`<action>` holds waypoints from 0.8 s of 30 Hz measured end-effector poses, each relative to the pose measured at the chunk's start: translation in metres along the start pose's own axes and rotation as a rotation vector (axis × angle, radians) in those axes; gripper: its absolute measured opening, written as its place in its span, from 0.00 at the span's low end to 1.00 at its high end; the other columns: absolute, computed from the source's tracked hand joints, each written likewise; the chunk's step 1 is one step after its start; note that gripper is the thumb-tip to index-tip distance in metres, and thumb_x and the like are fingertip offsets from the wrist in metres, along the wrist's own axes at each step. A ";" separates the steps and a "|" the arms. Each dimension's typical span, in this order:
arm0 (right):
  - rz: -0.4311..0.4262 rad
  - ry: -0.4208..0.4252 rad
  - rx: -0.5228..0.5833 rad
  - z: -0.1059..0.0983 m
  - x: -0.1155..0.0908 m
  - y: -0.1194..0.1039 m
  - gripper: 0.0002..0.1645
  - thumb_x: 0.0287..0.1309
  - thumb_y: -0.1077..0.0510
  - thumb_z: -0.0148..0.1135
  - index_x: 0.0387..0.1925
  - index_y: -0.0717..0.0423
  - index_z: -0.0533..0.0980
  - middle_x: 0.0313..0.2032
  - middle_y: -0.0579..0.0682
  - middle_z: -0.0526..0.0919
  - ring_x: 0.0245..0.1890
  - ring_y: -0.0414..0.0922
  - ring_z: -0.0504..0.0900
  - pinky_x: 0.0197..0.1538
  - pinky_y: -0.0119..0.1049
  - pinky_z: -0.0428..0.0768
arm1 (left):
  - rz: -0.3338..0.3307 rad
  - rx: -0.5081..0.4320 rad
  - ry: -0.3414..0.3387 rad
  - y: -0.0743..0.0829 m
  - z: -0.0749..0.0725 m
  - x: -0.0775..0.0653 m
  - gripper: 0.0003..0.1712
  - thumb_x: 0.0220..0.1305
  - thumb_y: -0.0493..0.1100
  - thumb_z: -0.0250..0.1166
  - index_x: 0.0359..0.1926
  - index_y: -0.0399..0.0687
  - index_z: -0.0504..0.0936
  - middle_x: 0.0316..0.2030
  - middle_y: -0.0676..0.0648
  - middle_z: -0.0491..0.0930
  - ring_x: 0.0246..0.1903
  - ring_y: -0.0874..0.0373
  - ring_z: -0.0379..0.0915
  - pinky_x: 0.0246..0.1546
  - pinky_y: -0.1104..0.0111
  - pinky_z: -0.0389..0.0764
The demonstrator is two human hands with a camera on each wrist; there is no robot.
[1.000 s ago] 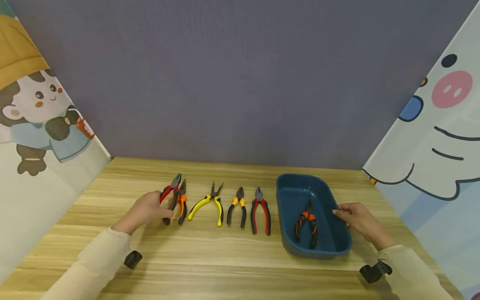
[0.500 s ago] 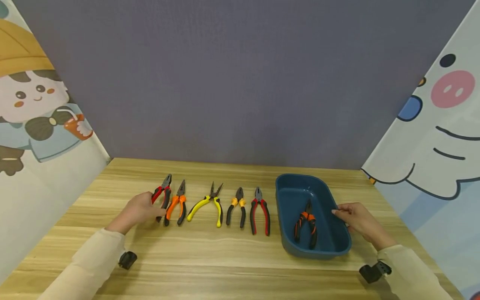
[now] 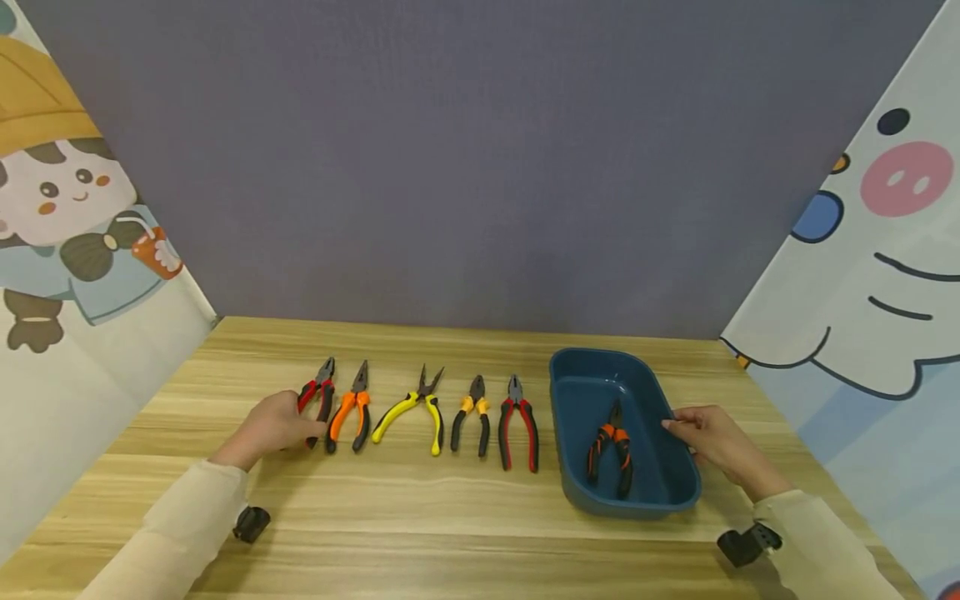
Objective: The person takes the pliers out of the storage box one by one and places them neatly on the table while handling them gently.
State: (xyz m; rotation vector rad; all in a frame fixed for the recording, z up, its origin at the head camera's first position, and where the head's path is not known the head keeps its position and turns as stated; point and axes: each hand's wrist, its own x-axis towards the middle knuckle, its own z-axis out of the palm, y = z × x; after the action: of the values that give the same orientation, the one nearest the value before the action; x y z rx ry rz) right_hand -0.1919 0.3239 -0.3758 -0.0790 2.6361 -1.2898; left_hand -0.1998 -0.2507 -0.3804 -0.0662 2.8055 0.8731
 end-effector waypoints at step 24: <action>-0.030 -0.012 0.048 0.000 0.002 0.003 0.24 0.67 0.58 0.51 0.50 0.80 0.70 0.32 0.55 0.83 0.26 0.38 0.80 0.29 0.39 0.81 | 0.048 0.079 0.013 0.001 0.002 0.005 0.15 0.47 0.43 0.66 0.13 0.45 0.72 0.08 0.54 0.64 0.12 0.62 0.53 0.17 0.70 0.59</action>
State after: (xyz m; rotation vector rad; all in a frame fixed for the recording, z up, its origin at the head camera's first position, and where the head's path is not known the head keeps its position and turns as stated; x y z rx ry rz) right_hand -0.1935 0.3256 -0.3785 -0.1185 2.6015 -1.3573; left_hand -0.2046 -0.2492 -0.3825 0.0071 2.8617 0.7739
